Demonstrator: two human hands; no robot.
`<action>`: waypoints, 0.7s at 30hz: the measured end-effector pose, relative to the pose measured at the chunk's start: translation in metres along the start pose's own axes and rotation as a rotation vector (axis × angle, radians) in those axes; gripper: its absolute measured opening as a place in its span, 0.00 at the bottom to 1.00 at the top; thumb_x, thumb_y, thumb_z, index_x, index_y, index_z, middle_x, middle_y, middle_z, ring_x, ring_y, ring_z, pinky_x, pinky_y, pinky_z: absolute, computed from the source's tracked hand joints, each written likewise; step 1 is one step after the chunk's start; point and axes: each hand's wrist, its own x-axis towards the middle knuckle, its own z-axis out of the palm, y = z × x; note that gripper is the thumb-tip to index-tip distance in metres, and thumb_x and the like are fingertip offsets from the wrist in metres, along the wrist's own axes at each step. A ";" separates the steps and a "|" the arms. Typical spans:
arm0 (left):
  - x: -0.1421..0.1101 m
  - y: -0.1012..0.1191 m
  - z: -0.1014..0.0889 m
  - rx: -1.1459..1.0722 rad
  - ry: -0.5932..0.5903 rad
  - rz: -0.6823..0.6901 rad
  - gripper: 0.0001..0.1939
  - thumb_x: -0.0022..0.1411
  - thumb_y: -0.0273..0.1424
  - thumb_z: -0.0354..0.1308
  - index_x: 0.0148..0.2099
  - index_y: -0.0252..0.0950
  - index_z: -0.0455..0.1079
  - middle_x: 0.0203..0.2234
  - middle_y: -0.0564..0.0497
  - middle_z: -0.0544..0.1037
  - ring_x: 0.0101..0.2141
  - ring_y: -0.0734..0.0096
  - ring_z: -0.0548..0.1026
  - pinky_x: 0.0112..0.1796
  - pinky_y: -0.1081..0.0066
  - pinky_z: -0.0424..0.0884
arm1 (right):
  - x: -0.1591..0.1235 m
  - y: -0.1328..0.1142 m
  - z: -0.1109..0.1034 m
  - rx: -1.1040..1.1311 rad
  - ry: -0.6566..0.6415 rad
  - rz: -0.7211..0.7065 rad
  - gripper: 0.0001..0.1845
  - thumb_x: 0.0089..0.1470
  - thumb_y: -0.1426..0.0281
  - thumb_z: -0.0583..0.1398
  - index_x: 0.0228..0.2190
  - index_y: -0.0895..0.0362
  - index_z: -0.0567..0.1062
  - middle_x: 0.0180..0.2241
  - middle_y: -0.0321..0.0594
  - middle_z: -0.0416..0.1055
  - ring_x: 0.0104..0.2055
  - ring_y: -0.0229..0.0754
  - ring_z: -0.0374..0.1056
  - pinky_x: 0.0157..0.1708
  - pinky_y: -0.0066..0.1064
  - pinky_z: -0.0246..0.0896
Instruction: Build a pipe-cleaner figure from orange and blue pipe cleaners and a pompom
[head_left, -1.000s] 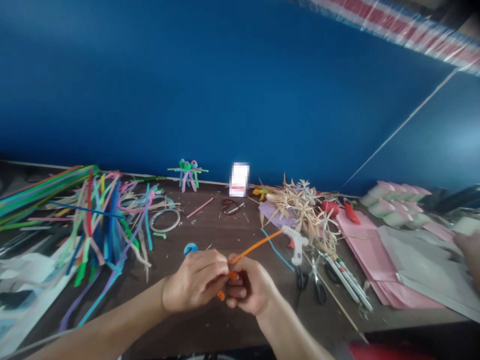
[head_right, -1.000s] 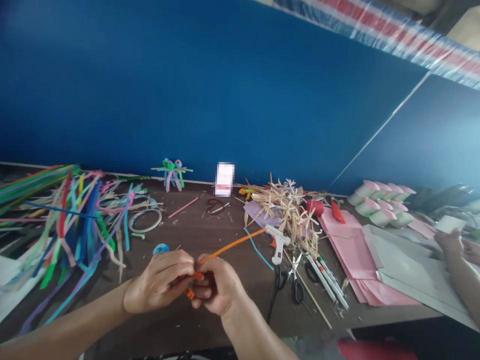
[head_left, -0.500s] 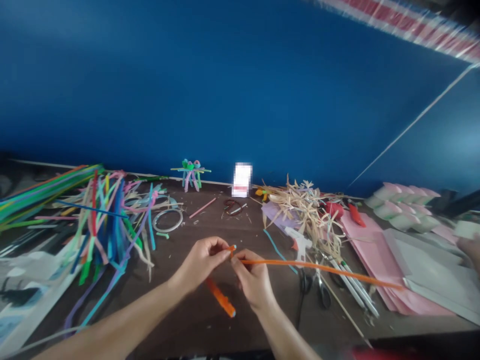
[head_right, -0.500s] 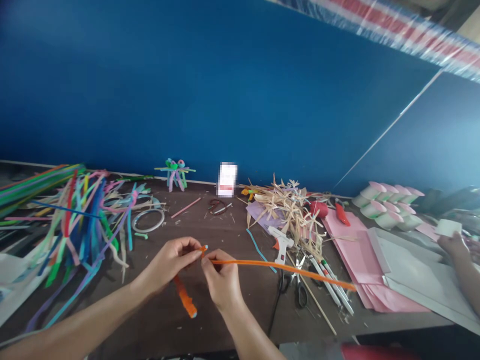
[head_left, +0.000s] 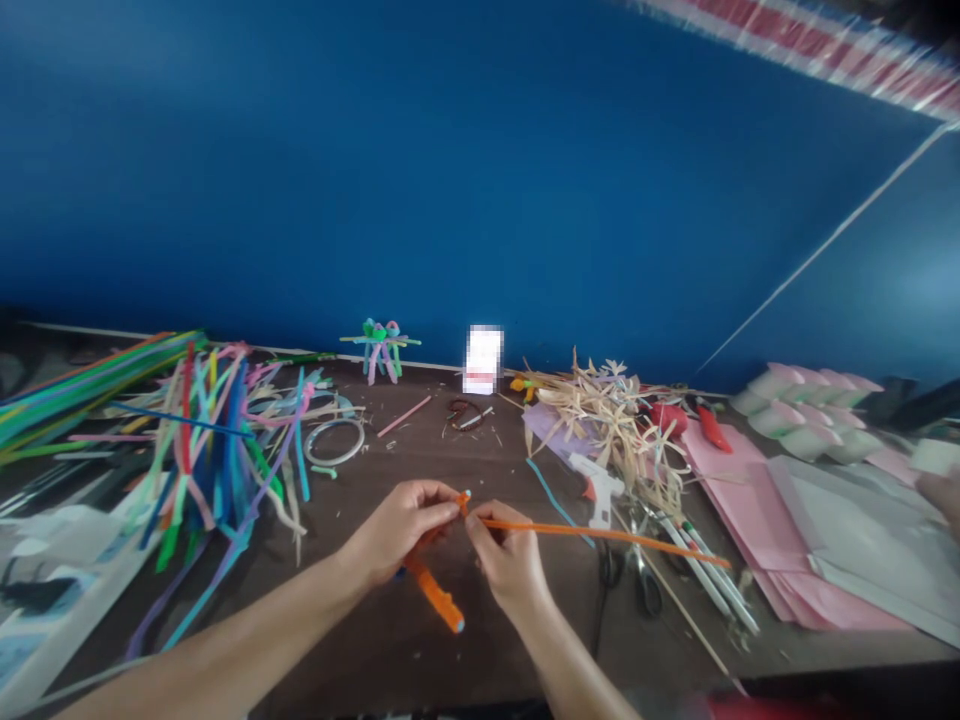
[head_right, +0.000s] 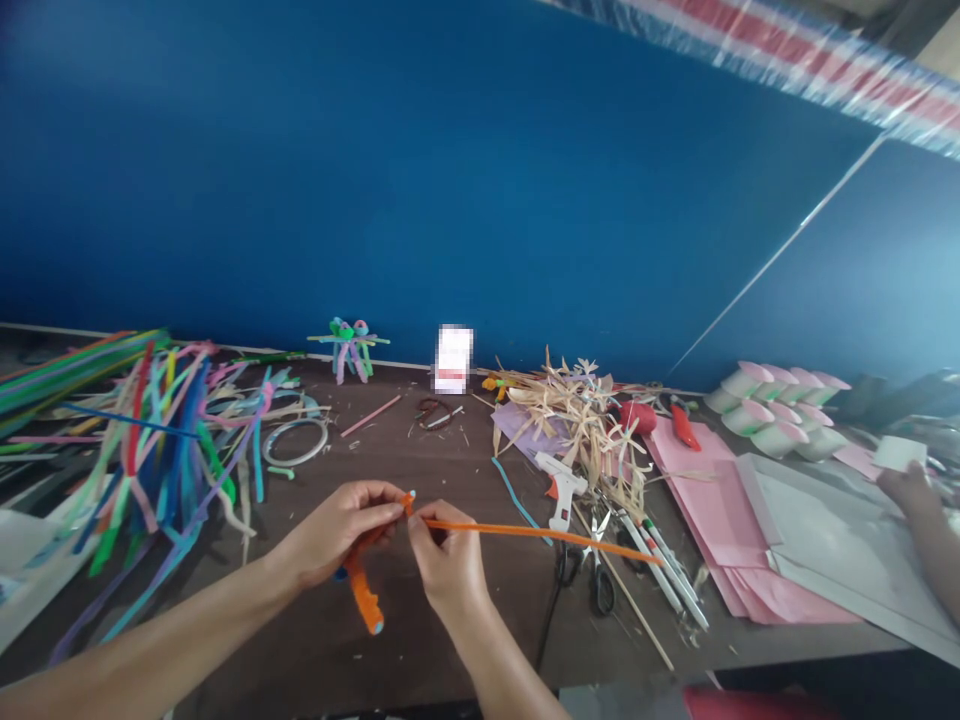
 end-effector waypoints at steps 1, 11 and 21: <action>0.000 0.000 0.001 -0.004 0.005 -0.002 0.10 0.45 0.32 0.58 0.29 0.29 0.69 0.16 0.56 0.68 0.18 0.79 0.64 0.22 0.76 0.60 | 0.000 0.000 0.000 -0.011 0.002 -0.022 0.10 0.50 0.68 0.53 0.21 0.58 0.70 0.18 0.33 0.63 0.20 0.34 0.58 0.21 0.24 0.53; 0.002 -0.005 0.002 0.006 0.030 -0.039 0.09 0.43 0.32 0.58 0.27 0.30 0.69 0.15 0.56 0.68 0.18 0.78 0.64 0.23 0.76 0.60 | -0.004 -0.003 -0.012 -0.454 -0.003 -0.354 0.10 0.47 0.77 0.53 0.32 0.56 0.69 0.27 0.37 0.68 0.29 0.38 0.64 0.30 0.27 0.58; 0.001 -0.004 0.004 0.239 0.012 -0.033 0.08 0.42 0.32 0.57 0.20 0.31 0.66 0.11 0.58 0.65 0.15 0.80 0.59 0.18 0.78 0.52 | 0.004 -0.013 -0.030 -0.821 -0.252 -0.562 0.12 0.54 0.74 0.51 0.41 0.56 0.67 0.33 0.42 0.66 0.36 0.41 0.64 0.35 0.30 0.59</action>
